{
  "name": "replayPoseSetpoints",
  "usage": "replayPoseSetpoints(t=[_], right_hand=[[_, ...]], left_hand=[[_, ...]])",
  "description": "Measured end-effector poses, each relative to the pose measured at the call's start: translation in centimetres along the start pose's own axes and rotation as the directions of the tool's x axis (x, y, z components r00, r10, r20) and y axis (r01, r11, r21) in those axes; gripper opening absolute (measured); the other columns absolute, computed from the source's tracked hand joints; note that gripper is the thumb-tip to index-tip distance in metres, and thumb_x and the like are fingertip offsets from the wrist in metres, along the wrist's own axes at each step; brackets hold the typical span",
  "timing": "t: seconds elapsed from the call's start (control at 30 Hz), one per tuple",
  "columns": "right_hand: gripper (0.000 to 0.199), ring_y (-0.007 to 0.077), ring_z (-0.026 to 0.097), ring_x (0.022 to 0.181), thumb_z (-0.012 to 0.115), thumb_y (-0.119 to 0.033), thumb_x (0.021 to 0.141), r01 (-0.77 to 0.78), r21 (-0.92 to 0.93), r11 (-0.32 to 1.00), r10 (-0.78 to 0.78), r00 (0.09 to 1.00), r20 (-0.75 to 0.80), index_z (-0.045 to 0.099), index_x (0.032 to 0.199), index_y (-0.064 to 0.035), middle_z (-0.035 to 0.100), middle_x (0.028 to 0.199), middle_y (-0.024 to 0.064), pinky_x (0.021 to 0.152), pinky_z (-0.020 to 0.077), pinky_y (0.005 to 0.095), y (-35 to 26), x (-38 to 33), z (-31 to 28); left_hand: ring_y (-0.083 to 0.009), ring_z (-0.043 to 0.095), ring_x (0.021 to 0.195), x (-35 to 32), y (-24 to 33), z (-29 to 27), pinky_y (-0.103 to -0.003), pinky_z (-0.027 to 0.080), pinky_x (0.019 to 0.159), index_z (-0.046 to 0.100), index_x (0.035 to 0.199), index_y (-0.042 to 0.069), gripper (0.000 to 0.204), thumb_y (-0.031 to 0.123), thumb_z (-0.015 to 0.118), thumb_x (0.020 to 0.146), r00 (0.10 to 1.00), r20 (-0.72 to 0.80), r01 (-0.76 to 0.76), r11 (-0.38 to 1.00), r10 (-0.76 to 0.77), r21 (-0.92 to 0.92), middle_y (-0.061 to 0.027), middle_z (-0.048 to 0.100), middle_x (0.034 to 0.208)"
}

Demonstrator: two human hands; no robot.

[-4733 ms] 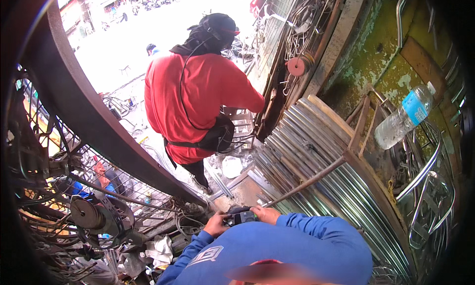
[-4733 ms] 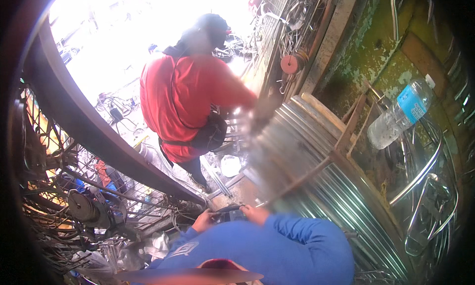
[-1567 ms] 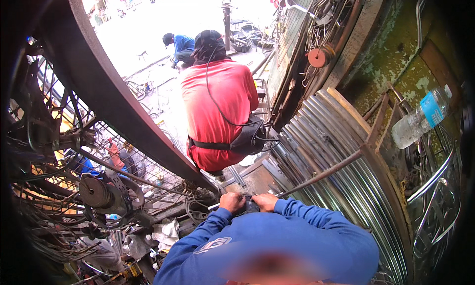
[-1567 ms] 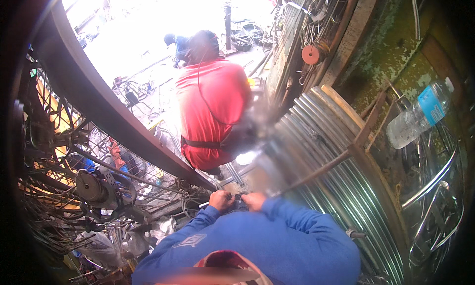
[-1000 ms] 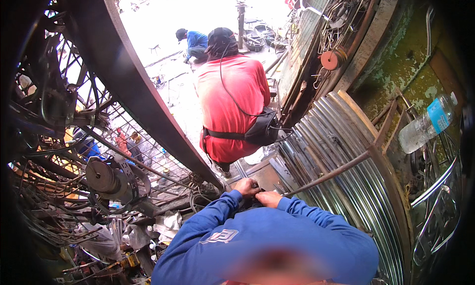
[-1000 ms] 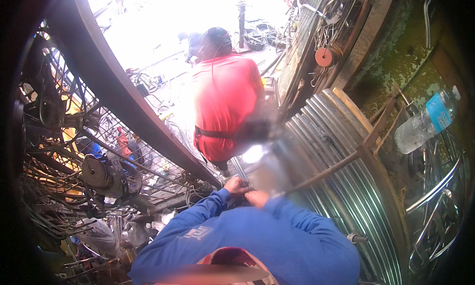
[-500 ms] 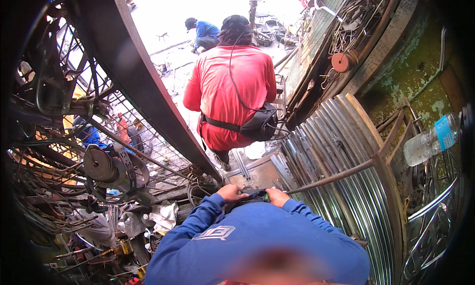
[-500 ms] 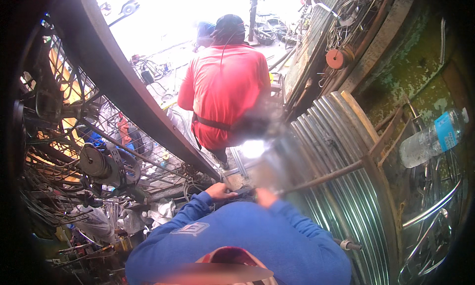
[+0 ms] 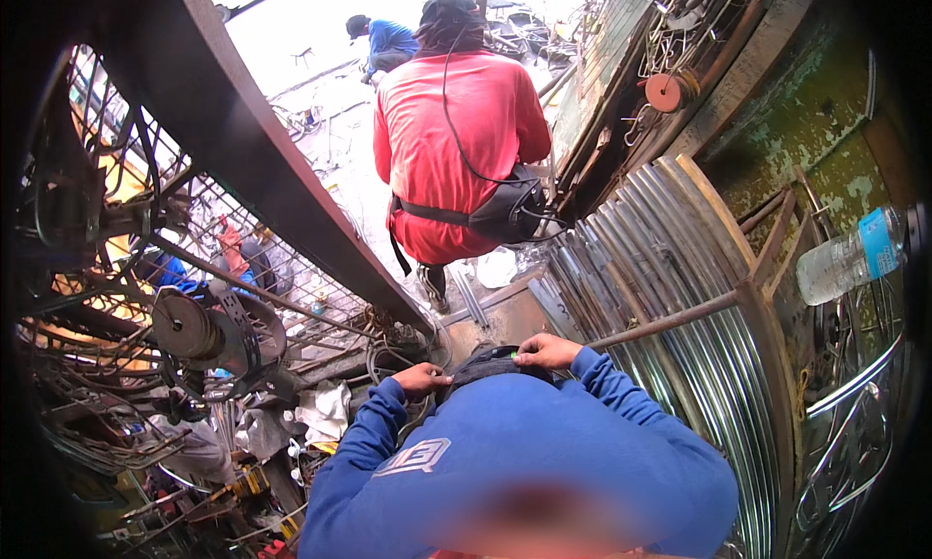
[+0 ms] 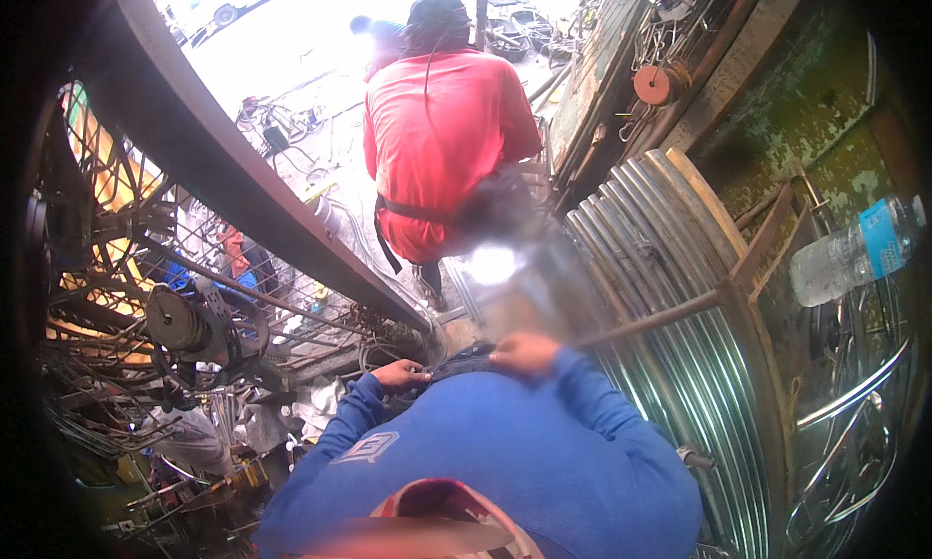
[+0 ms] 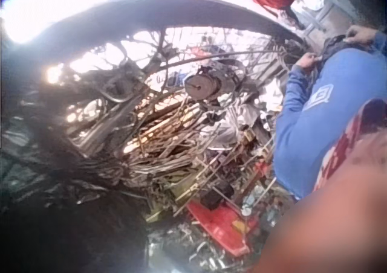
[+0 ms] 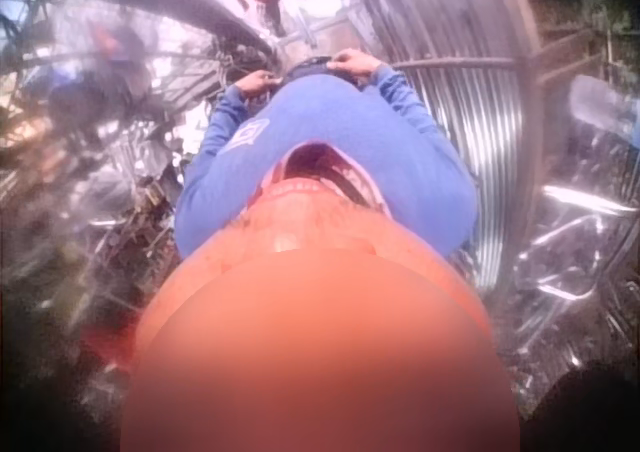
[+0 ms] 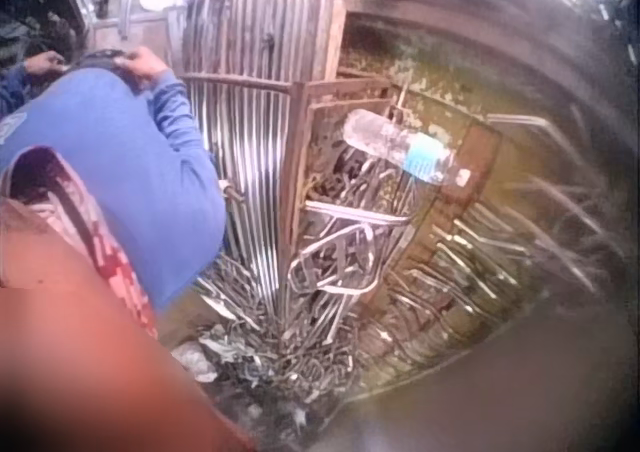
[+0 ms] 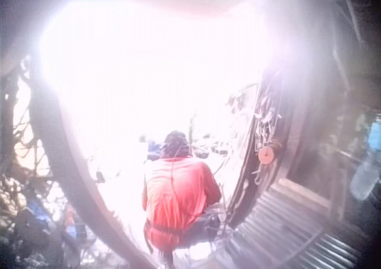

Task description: The person sits on the ground and uses a square and a marker to measure and mark multiple long white metal bars. The person repeatedly positions the square along the bars and draws lines to indicate cut points.

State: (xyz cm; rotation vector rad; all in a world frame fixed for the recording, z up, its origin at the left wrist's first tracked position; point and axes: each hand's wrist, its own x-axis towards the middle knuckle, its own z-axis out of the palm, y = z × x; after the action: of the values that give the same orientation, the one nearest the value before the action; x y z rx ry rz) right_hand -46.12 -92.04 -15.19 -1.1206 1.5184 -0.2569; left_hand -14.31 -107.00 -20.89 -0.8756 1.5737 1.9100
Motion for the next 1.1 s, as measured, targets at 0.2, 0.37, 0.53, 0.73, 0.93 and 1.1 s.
replayPoseSetpoints(t=[0.2, 0.37, 0.53, 0.73, 0.93, 1.1], right_hand=[[0.031, 0.0066, 0.05, 0.079, 0.061, -0.033, 0.092, 0.091, 0.249, 0.964, -0.017, 0.959, -0.282, 0.063, 0.094, -0.0029, 0.06, 0.083, -0.0027, 0.07, 0.0428, 0.0264, 4.4, 5.4, 2.2], [0.029, 0.0117, 0.056, 0.081, 0.065, -0.03, 0.088, 0.113, 0.104, 0.988, -0.043, 0.857, -0.514, 0.064, 0.098, -0.0024, 0.065, 0.089, 0.0049, 0.07, 0.0463, 0.0302, 3.0, 6.3, 3.2], [0.049, 0.0236, 0.06, 0.1, 0.076, -0.027, 0.076, 0.249, 0.12, 0.961, -0.179, 0.892, -0.415, 0.059, 0.115, -0.0032, 0.062, 0.111, 0.0167, 0.09, 0.0473, 0.0344, 0.9, 5.7, 0.6], [0.091, 0.0275, 0.051, 0.116, 0.083, -0.009, 0.058, -0.05, 0.334, 0.941, 0.191, 0.895, -0.402, 0.038, 0.137, -0.0019, 0.053, 0.125, 0.0149, 0.099, 0.043, 0.0392, 4.4, 4.4, -5.0], [0.097, 0.0338, 0.045, 0.125, 0.07, 0.008, 0.057, -0.106, 0.408, 0.907, 0.292, 0.856, -0.427, 0.028, 0.143, -0.0063, 0.044, 0.137, 0.0203, 0.097, 0.0456, 0.0449, 9.6, 7.0, -7.9], [0.064, 0.0277, 0.054, 0.114, 0.064, -0.006, 0.079, 0.179, 0.503, 0.846, 0.216, 0.747, -0.628, 0.038, 0.138, -0.0057, 0.052, 0.127, 0.0182, 0.084, 0.052, 0.0385, 12.1, 11.9, -8.4]], left_hand=[[-0.0106, 0.038, 0.041, 1.6, 0.5, -1.2, -0.028, 0.027, 0.039, 0.055, 0.06, 0.016, 0.028, 0.026, 0.063, 0.085, 0.962, 0.003, 0.234, 0.819, -0.272, -0.524, 0.0038, 0.046, 0.052], [-0.0212, 0.052, 0.057, 5.6, 4.5, -2.6, -0.035, 0.04, 0.053, 0.065, 0.078, 0.011, 0.014, 0.025, 0.064, 0.077, 0.942, -0.275, -0.132, 0.966, 0.193, 0.223, -0.0072, 0.058, 0.07], [-0.0319, 0.069, 0.082, 10.5, 15.0, -1.5, -0.04, 0.054, 0.071, 0.069, 0.092, -0.002, 0.038, 0.028, 0.06, 0.071, 0.875, -0.387, 0.027, 0.769, 0.291, 0.639, -0.0227, 0.068, 0.09], [-0.031, 0.066, 0.1, 12.7, 23.9, 1.9, -0.042, 0.053, 0.083, 0.071, 0.103, 0.005, 0.038, 0.028, 0.064, 0.073, 0.985, -0.06, -0.039, 0.538, 0.164, 0.842, -0.0178, 0.068, 0.104], [-0.0322, 0.065, 0.097, 21.3, 25.3, -0.6, -0.043, 0.051, 0.082, 0.069, 0.103, 0.005, 0.043, 0.034, 0.069, 0.071, 0.942, 0.311, -0.335, 0.407, 0.125, 0.85, -0.0184, 0.068, 0.1], [-0.0315, 0.066, 0.092, 28.2, 25.1, -9.4, -0.042, 0.051, 0.08, 0.068, 0.104, 0.002, 0.05, 0.039, 0.069, 0.071, 0.966, 0.22, -0.251, 0.698, 0.135, 0.671, -0.0195, 0.068, 0.097]])
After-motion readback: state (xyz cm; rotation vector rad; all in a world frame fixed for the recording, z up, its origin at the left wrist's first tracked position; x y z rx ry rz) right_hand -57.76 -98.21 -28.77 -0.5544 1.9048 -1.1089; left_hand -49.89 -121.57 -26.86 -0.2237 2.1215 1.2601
